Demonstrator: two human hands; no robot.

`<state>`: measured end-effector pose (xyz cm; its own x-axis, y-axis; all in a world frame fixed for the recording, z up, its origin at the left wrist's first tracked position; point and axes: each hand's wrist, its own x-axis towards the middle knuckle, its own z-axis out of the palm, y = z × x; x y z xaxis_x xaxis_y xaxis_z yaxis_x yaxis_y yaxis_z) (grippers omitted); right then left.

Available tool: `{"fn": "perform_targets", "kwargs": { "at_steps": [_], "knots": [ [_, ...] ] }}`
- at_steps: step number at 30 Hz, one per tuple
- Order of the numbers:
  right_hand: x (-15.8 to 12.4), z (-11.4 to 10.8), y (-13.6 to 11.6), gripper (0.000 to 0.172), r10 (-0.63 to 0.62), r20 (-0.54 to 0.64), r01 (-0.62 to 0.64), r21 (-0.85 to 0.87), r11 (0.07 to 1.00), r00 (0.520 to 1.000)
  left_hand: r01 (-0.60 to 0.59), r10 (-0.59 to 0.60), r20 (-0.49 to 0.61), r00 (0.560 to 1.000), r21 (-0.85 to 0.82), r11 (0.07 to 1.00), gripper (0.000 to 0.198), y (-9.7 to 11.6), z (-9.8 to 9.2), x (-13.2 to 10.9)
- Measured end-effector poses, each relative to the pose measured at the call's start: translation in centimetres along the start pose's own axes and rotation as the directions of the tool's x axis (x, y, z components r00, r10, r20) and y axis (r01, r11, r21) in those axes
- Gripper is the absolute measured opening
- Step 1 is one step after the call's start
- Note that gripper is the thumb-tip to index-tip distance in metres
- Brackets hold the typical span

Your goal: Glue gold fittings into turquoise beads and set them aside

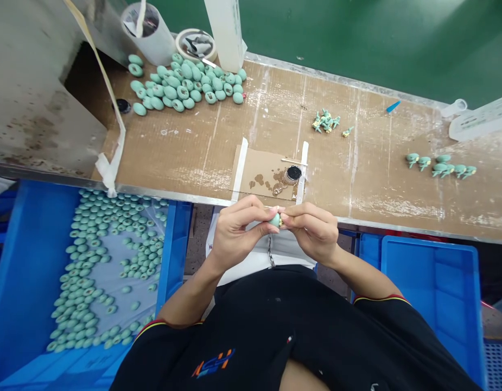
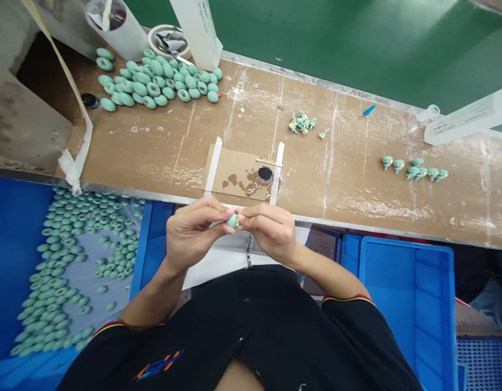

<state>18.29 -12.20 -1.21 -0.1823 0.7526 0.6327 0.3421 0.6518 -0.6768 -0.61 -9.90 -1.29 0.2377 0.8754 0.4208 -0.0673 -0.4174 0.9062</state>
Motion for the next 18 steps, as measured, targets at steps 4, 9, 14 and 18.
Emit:
{"fn": "perform_targets", "kwargs": {
  "at_steps": [4,9,14,18],
  "knots": [
    [0.1,0.0,0.3,0.014,-0.012,0.012,0.011,0.072,0.997,1.000,-0.043,0.043,0.006,0.999,0.093,0.995,0.018,0.7,-0.5,0.0],
    [0.2,0.4,0.7,0.021,0.015,-0.088,-0.002,0.141,0.990,0.996,-0.073,0.077,-0.021,0.997,0.167,0.983,0.021,1.3,-0.3,0.2],
    [0.1,0.4,1.1,0.007,0.027,-0.107,-0.015,0.111,0.994,0.994,-0.125,0.132,-0.027,0.991,0.184,0.975,0.024,1.4,0.3,0.3],
    [0.0,0.4,1.3,0.007,-0.036,-0.134,0.044,0.054,0.998,0.990,-0.154,0.159,0.002,0.987,0.252,0.955,0.019,1.6,0.2,0.4]
  ]
}}
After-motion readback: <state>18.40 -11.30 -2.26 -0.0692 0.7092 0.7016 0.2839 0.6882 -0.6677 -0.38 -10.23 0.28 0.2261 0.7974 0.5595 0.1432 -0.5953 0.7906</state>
